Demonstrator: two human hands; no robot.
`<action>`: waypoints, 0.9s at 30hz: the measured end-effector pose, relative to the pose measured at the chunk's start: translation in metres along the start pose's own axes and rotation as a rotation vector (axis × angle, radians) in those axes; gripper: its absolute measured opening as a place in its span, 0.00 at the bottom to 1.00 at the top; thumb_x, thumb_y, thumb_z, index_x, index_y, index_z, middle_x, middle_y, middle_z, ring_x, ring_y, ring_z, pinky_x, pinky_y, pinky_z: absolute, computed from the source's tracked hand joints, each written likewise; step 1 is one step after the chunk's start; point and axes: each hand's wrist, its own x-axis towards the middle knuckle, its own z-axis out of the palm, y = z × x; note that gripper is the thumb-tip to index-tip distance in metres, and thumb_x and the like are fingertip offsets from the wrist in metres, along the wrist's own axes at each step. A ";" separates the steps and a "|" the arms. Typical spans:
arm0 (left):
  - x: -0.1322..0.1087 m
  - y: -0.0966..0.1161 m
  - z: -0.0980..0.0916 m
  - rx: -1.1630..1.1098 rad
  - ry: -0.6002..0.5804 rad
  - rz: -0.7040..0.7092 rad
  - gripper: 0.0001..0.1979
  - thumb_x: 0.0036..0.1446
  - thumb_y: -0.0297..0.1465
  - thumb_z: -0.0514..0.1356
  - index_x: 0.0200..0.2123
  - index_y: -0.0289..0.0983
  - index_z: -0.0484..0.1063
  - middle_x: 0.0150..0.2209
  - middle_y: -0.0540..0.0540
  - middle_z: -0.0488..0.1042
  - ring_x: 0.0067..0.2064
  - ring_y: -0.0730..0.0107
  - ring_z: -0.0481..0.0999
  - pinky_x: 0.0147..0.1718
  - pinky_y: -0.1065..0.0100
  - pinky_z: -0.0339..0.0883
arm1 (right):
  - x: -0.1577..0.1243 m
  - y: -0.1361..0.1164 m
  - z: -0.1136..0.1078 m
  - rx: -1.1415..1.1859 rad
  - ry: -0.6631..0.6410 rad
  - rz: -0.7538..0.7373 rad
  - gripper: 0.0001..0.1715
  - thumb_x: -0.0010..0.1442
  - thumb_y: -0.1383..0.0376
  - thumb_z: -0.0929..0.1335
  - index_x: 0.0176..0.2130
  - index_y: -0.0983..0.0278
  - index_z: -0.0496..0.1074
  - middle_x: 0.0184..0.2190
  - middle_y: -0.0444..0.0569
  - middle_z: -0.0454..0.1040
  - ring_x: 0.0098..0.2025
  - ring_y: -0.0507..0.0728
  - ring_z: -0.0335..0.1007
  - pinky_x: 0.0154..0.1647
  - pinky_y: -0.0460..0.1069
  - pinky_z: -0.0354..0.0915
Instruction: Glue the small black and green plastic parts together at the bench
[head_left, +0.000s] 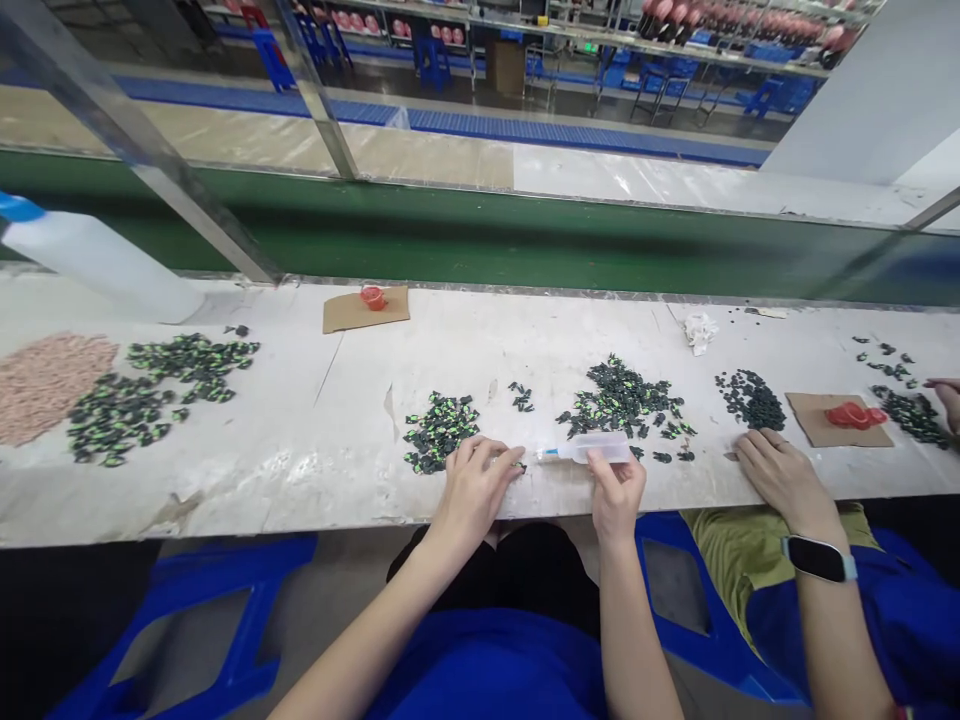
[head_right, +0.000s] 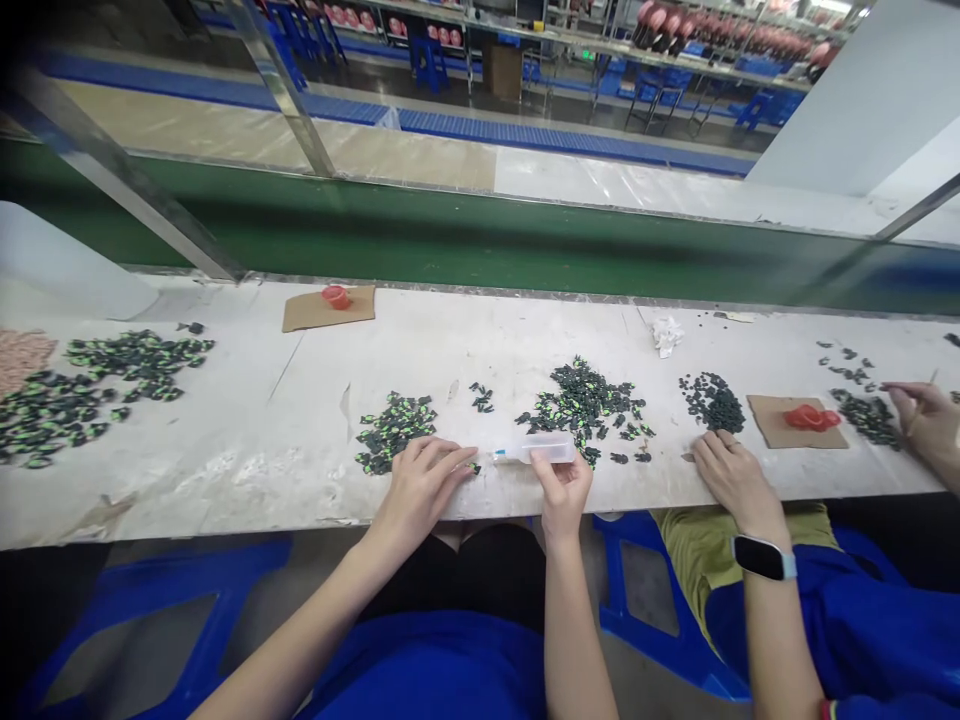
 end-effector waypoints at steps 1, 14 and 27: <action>0.000 -0.002 0.000 -0.013 0.007 0.001 0.11 0.60 0.29 0.60 0.47 0.40 0.72 0.41 0.44 0.78 0.47 0.56 0.70 0.40 0.60 0.60 | -0.002 0.003 -0.002 0.001 0.031 0.002 0.17 0.49 0.53 0.71 0.29 0.65 0.72 0.25 0.48 0.75 0.26 0.56 0.71 0.26 0.48 0.66; 0.003 -0.010 0.007 -0.315 -0.089 -0.145 0.27 0.59 0.27 0.61 0.59 0.43 0.57 0.38 0.50 0.82 0.46 0.64 0.78 0.46 0.60 0.60 | -0.032 0.017 0.006 -0.360 0.055 -0.187 0.13 0.50 0.57 0.71 0.28 0.64 0.70 0.15 0.39 0.65 0.15 0.50 0.59 0.19 0.46 0.61; 0.002 -0.008 0.005 -0.318 -0.108 -0.194 0.25 0.58 0.28 0.62 0.57 0.43 0.59 0.37 0.49 0.83 0.47 0.62 0.79 0.47 0.57 0.57 | -0.028 0.005 0.013 -0.509 0.037 -0.340 0.14 0.53 0.58 0.69 0.23 0.62 0.65 0.13 0.38 0.62 0.13 0.49 0.58 0.15 0.44 0.58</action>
